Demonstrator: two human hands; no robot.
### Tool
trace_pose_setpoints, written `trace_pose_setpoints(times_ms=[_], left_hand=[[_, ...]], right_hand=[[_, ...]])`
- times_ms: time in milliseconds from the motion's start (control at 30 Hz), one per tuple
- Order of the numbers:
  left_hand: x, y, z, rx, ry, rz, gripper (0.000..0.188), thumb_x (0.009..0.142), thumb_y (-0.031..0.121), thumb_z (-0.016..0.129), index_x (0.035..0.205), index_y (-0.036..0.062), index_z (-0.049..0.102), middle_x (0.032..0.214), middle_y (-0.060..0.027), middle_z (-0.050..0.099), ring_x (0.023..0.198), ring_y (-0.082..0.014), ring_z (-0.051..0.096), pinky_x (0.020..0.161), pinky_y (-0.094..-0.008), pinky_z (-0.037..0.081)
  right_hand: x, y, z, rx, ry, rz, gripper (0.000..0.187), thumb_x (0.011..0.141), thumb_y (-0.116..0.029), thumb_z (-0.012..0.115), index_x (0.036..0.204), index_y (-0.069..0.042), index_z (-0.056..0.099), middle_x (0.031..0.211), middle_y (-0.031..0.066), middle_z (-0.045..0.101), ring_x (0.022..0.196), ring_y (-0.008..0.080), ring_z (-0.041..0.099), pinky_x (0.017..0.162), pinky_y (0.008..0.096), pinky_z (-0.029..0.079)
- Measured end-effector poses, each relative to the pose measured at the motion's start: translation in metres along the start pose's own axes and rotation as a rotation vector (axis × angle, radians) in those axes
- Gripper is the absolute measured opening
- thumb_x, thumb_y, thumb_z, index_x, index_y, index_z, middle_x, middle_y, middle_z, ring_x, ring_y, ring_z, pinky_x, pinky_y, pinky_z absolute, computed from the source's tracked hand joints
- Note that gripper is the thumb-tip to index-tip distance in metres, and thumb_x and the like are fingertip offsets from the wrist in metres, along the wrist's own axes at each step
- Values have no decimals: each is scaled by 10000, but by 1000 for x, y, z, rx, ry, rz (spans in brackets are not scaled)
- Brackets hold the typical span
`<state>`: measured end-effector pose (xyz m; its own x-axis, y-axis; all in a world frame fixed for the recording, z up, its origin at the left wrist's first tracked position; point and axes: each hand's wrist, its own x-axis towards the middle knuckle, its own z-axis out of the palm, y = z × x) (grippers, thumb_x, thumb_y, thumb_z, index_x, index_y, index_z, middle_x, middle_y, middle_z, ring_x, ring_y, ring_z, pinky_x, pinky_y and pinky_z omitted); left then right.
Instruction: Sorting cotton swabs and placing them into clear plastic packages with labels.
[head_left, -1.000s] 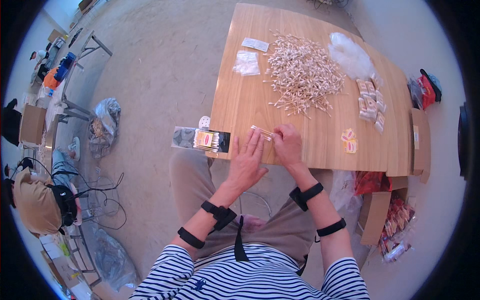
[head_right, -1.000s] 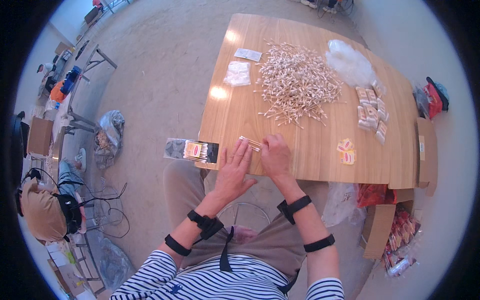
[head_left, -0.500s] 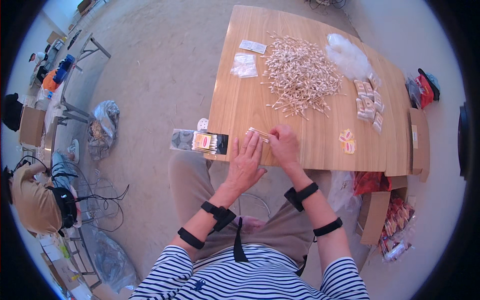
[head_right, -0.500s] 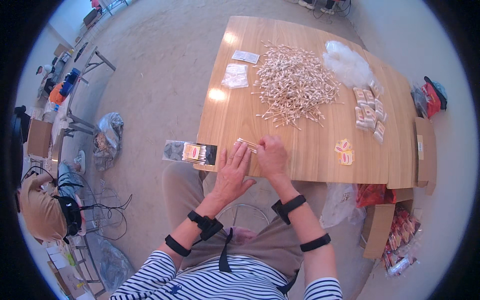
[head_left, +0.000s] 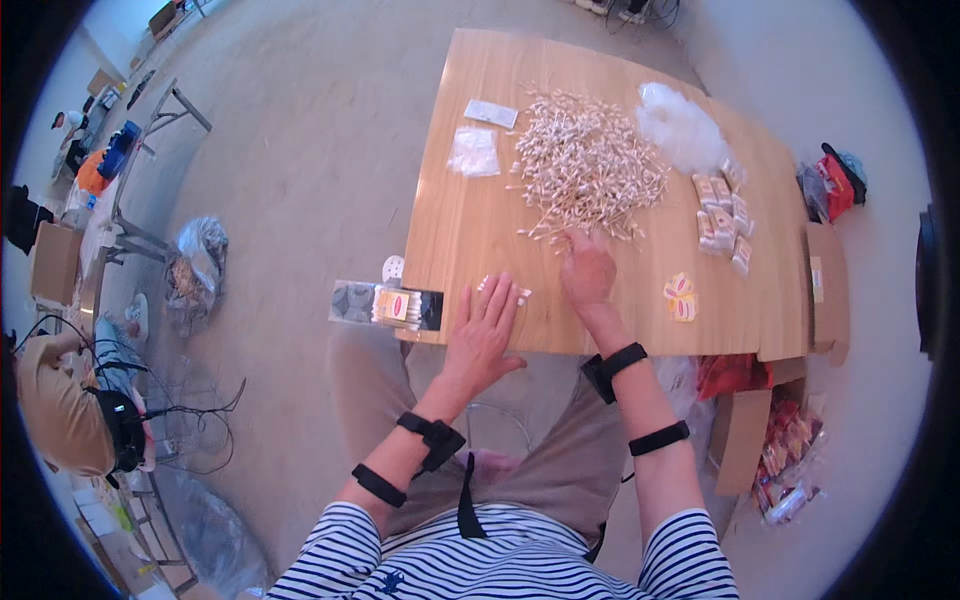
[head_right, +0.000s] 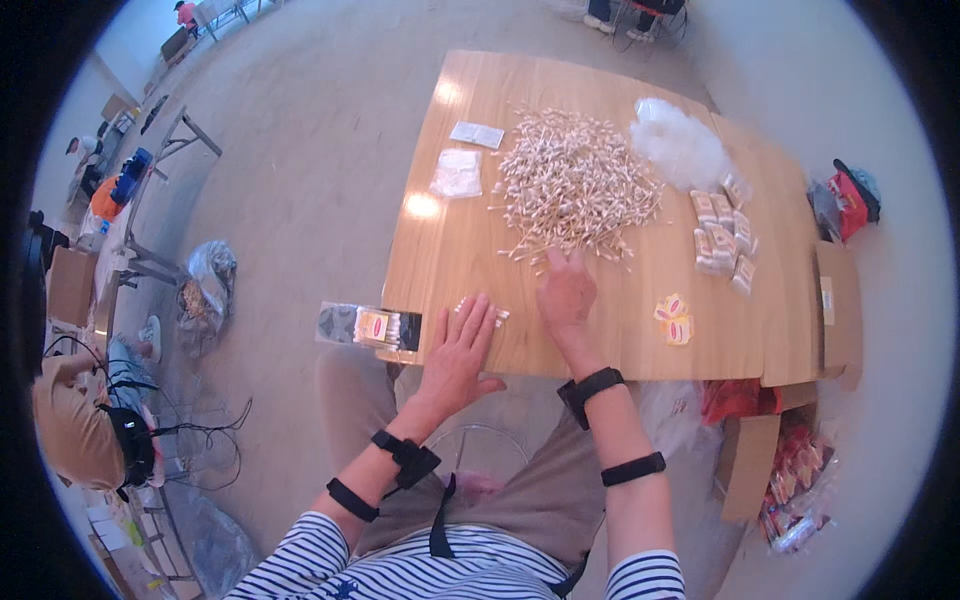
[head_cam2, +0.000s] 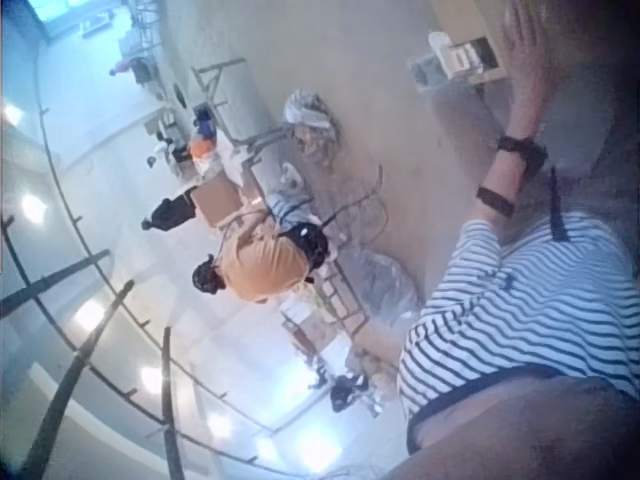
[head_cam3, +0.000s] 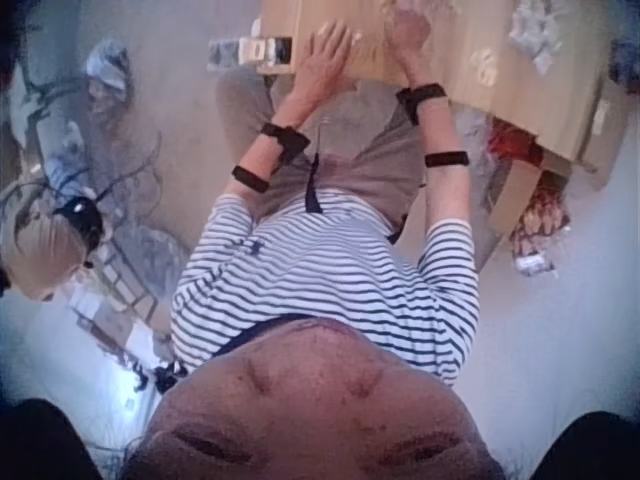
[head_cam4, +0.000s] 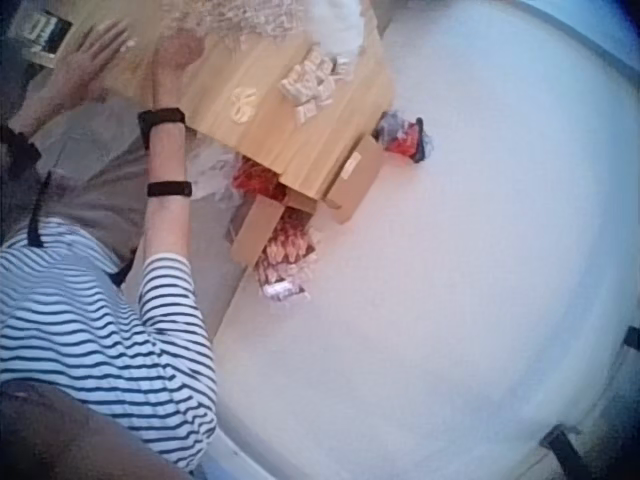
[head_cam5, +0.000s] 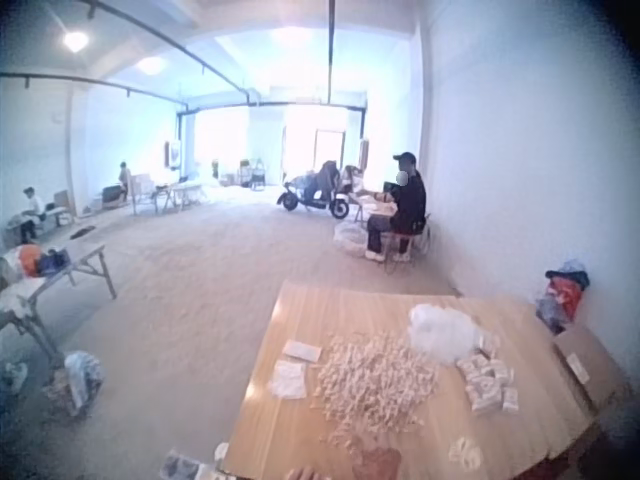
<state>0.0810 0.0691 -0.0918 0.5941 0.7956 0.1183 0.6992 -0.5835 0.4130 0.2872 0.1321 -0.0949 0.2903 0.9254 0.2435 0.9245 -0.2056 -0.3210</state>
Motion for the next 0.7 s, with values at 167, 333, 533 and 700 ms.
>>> trace_pose_setpoints(times_ms=[167, 333, 533, 700], left_hand=[[-5, 0, 6, 71, -41, -6, 1183, 579, 443, 885, 1514, 7, 305, 1580, -166, 291, 1485, -336, 241, 1203, -540, 179], [-11, 1, 8, 82, -35, 0, 1191, 586, 473, 875, 1520, 9, 299, 1592, -164, 275, 1496, -324, 223, 1201, -543, 177], [-5, -1, 7, 91, -39, 11, 1199, 603, 515, 855, 1527, 5, 286, 1606, -160, 253, 1506, -319, 205, 1206, -550, 160], [-5, -2, 9, 97, -38, 19, 1202, 608, 525, 852, 1528, 3, 282, 1608, -160, 249, 1507, -329, 200, 1207, -558, 150]], right_hand=[[12, 22, 18, -168, -33, -105, 215, 852, -80, 600, 1048, -139, 666, 1004, 150, 621, 932, 367, 644, 748, 482, 536], [13, 25, 21, -98, -26, -47, 98, 903, -156, 598, 965, -120, 665, 945, 153, 628, 885, 357, 659, 751, 482, 539], [18, 25, 13, -98, -49, -80, 164, 813, -97, 611, 974, -84, 641, 999, 168, 623, 892, 359, 658, 783, 477, 541], [22, 26, -19, -97, -75, -92, 163, 803, -146, 650, 946, -67, 658, 998, 157, 626, 902, 333, 660, 737, 474, 542]])
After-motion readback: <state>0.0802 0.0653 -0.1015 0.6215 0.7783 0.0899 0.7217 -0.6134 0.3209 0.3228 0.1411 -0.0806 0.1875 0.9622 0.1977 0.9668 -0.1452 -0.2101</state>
